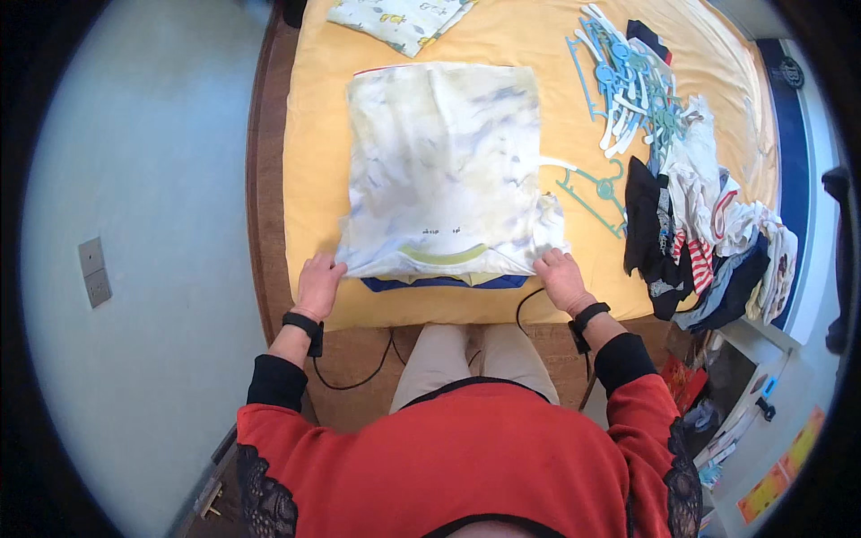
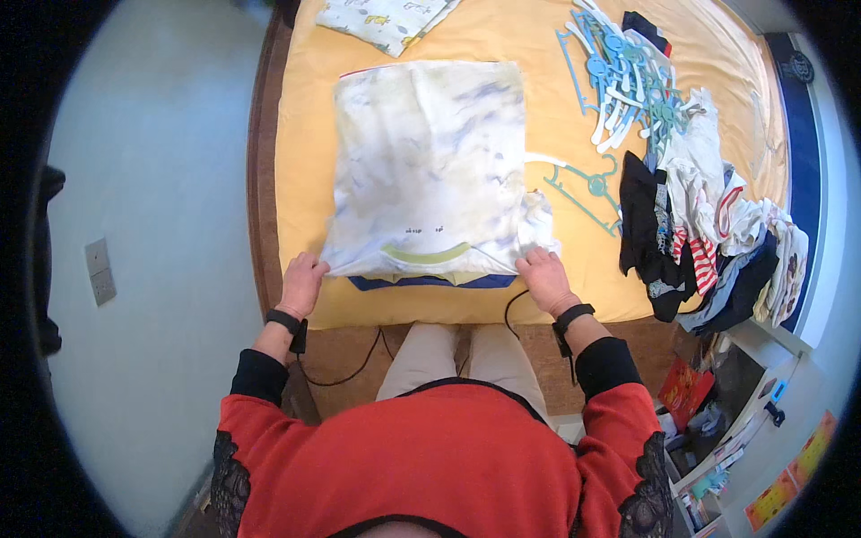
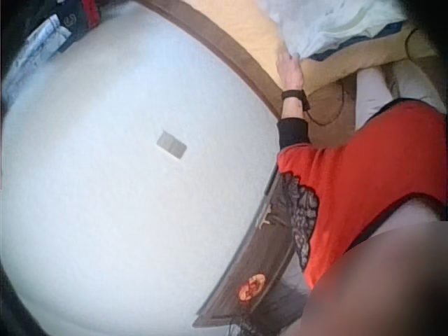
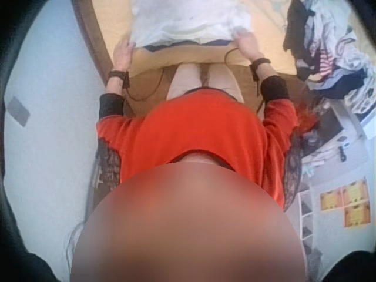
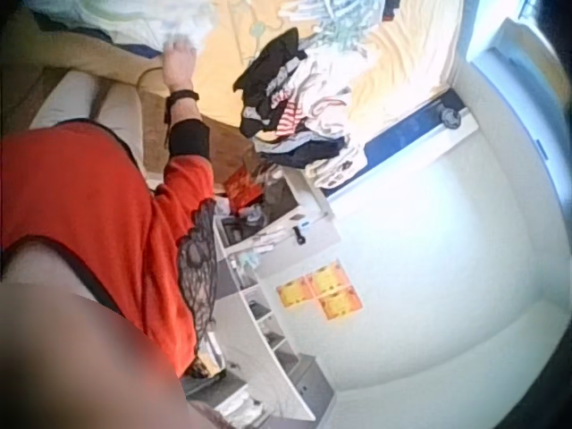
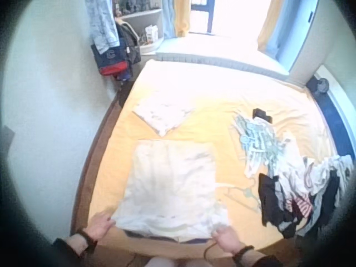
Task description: The person folds several small garments on a yellow-covered table, including a light green shirt, a white shirt with a cartoon graphic, and a white shirt with red stripes. One shirt is placed on a hanger and hung in a closet. The person continues folding additional items.
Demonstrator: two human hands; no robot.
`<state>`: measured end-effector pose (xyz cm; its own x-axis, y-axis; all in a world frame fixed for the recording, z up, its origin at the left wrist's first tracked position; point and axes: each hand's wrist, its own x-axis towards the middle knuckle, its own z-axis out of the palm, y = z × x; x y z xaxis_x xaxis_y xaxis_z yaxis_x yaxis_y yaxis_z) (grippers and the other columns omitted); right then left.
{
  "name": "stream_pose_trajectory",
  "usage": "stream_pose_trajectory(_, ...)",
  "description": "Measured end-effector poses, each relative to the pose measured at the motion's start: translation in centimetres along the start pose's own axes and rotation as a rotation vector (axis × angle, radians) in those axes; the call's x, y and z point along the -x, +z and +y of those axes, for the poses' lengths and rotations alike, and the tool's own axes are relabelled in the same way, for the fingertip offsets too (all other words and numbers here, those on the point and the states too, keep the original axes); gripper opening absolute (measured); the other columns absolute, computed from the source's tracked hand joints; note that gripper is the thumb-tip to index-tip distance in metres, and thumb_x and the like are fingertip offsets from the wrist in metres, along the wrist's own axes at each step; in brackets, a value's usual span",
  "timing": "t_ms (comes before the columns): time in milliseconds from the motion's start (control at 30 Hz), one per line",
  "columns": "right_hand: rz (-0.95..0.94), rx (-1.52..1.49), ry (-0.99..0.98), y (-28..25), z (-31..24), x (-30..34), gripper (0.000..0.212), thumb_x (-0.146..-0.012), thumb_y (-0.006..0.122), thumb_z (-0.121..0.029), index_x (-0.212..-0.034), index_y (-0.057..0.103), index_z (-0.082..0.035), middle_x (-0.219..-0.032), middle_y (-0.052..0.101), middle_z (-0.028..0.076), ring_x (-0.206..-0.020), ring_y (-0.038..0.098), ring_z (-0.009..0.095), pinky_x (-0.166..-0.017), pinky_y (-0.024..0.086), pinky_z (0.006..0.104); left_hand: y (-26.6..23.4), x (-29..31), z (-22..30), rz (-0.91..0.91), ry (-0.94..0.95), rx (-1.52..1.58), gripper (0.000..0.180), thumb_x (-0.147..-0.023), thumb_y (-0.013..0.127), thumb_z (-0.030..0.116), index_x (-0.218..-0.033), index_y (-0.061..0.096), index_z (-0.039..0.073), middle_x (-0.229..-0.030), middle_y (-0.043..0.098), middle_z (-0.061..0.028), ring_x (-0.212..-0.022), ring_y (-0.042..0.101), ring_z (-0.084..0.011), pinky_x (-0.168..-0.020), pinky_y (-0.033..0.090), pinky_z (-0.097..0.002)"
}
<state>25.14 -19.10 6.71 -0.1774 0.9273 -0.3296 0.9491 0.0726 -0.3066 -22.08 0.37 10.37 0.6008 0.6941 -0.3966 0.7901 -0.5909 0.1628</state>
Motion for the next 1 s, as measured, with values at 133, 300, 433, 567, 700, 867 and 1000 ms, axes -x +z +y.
stream_pose_trajectory(133, -0.137, -0.081, -0.046, 0.6, 0.8, -1.2, 0.017, -0.084, 0.058, -0.01, -0.101, 0.064, -0.009, -0.103, 0.067, 0.014, -0.108, 0.062, 0.034, -0.089, 0.049, 0.0446, 1.0, -0.6, -0.2, -0.297, -0.033, 0.156, 0.009, -0.087, 0.062, 0.011, -0.095, 0.067, 0.009, -0.091, 0.063, -0.0141, -0.092, 0.062, -0.0333, -0.078, 0.049, -0.0445)
stream_pose_trajectory(300, -0.013, -0.332, 0.211, -1.2, 4.5, -7.1, 0.014, -0.086, 0.056, -0.012, -0.097, 0.063, -0.008, -0.093, 0.067, 0.02, -0.088, 0.064, 0.043, -0.077, 0.052, 0.0509, 1.1, -6.5, -3.7, -0.114, -0.046, 0.372, 0.02, -0.088, 0.065, 0.011, -0.108, 0.067, 0.009, -0.097, 0.067, -0.0165, -0.084, 0.064, -0.0351, -0.077, 0.052, -0.0423)
stream_pose_trajectory(433, 0.308, -0.582, 0.433, -3.3, 9.3, -15.9, 0.018, -0.088, 0.062, -0.02, -0.086, 0.063, -0.002, -0.079, 0.065, 0.023, -0.076, 0.064, 0.04, -0.069, 0.05, 0.0451, -0.4, -16.0, -7.9, -0.004, -0.278, 0.589, 0.027, -0.093, 0.064, 0.011, -0.12, 0.064, 0.007, -0.093, 0.066, -0.0096, -0.072, 0.059, -0.0212, -0.068, 0.051, -0.0316)
stream_pose_trajectory(567, 0.492, -0.724, 0.52, -4.3, 13.3, -24.3, 0.025, -0.083, 0.072, -0.021, -0.096, 0.066, -0.001, -0.082, 0.068, 0.019, -0.076, 0.067, 0.033, -0.071, 0.053, 0.0399, -1.1, -24.6, -10.0, 0.024, -0.528, 1.091, 0.039, -0.099, 0.062, 0.018, -0.134, 0.056, 0.003, -0.093, 0.062, -0.004, -0.073, 0.057, -0.0124, -0.063, 0.049, -0.0258)
stream_pose_trajectory(700, 0.573, -0.817, 0.628, -4.6, 14.6, -29.9, 0.039, -0.08, 0.078, -0.021, -0.111, 0.065, -0.002, -0.091, 0.071, 0.015, -0.08, 0.069, 0.029, -0.074, 0.054, 0.0373, -1.3, -30.2, -10.0, 0.046, -0.673, 1.201, 0.057, -0.099, 0.066, 0.024, -0.147, 0.045, 0.002, -0.096, 0.063, -0.0051, -0.075, 0.06, -0.0122, -0.062, 0.051, -0.0253)
stream_pose_trajectory(867, 0.495, -0.678, 0.758, -5.6, 14.4, -32.9, 0.033, -0.082, 0.076, -0.02, -0.11, 0.064, -0.006, -0.091, 0.072, 0.012, -0.082, 0.069, 0.029, -0.076, 0.054, 0.0394, -1.6, -33.7, -9.6, 0.143, -0.709, 1.296, 0.04, -0.096, 0.069, 0.023, -0.128, 0.059, 0.003, -0.095, 0.068, -0.0031, -0.075, 0.064, -0.0117, -0.064, 0.053, -0.0268)
stream_pose_trajectory(1000, 0.583, -0.627, 0.725, -6.0, 12.3, -32.9, 0.023, -0.083, 0.071, -0.017, -0.104, 0.063, -0.008, -0.087, 0.07, 0.014, -0.082, 0.068, 0.034, -0.074, 0.053, 0.0426, -1.6, -34.6, -9.2, 0.26, -0.712, 1.45, 0.022, -0.095, 0.071, 0.017, -0.112, 0.063, 0.006, -0.088, 0.066, 0.0007, -0.071, 0.061, -0.0094, -0.061, 0.049, -0.0244)
